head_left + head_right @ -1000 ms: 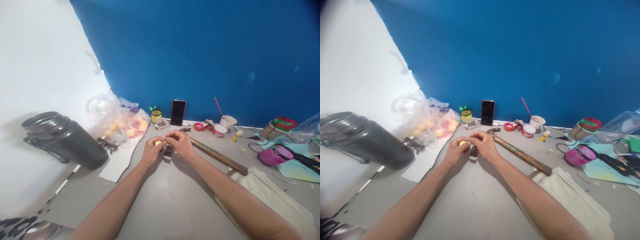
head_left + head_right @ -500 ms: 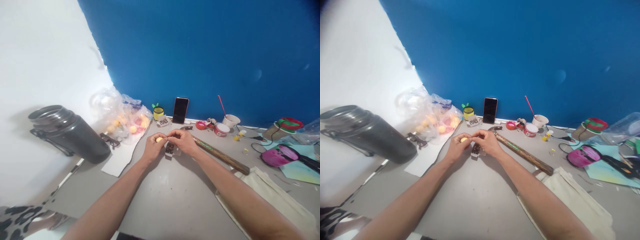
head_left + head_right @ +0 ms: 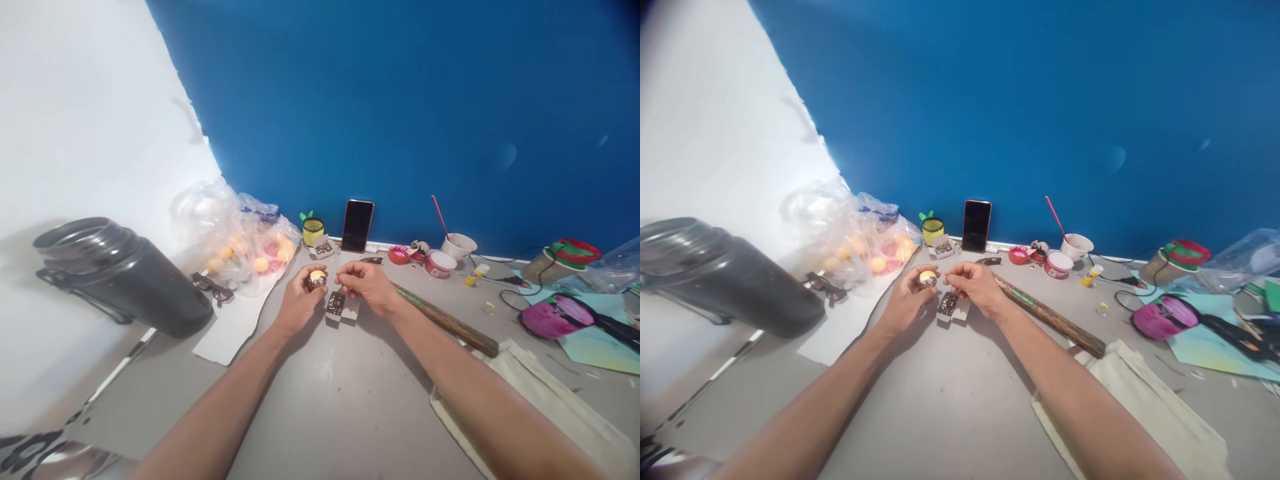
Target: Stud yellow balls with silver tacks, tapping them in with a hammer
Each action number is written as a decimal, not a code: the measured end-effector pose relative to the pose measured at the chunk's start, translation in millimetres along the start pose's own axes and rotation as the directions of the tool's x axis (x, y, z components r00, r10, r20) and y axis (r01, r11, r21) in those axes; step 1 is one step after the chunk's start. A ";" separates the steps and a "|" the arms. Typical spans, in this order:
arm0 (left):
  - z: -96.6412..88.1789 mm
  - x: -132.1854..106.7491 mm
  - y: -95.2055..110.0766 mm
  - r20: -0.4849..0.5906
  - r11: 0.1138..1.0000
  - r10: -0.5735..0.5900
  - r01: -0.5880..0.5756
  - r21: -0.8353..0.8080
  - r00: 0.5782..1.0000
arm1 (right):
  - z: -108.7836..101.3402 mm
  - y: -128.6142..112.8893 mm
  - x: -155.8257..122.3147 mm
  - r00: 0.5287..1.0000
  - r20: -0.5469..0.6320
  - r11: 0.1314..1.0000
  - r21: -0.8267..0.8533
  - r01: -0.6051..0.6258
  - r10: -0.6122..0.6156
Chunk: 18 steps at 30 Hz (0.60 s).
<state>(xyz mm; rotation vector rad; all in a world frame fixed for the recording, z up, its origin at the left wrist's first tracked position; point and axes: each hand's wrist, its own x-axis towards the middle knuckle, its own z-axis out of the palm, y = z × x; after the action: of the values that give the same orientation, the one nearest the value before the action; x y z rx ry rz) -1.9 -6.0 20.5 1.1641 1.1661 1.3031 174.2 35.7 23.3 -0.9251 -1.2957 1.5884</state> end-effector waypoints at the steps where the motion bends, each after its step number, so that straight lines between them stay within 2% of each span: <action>1: 0.4 -0.9 0.9 -0.001 1.000 0.013 -0.013 0.020 1.000 | 0.1 -1.1 -0.5 1.000 0.004 1.000 -0.001 0.008 -0.008; 5: 1.2 -2.5 1.6 0.011 0.999 0.024 -0.024 0.033 1.000 | 0.6 -5.4 -1.7 0.999 0.004 0.999 -0.016 0.050 -0.050; 13: 0.7 -0.8 -1.2 0.078 0.981 -0.080 0.092 -0.171 0.994 | 1.6 -9.6 -4.9 0.998 0.062 1.000 0.021 0.018 -0.020; 15: 1.9 -1.5 0.2 0.071 0.977 -0.077 0.089 -0.193 0.995 | 1.7 -10.1 -5.7 0.996 0.083 1.000 0.027 0.016 -0.018; 18: 2.6 -2.7 2.2 0.043 0.989 -0.045 0.051 -0.142 0.998 | 0.5 -10.4 -6.0 0.996 0.088 0.999 0.051 0.009 -0.013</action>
<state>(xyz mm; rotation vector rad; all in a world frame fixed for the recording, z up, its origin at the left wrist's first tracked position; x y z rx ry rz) 0.6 -8.7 22.8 1.0471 1.0479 1.2988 177.5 30.8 33.8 -0.8237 -1.3128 1.6615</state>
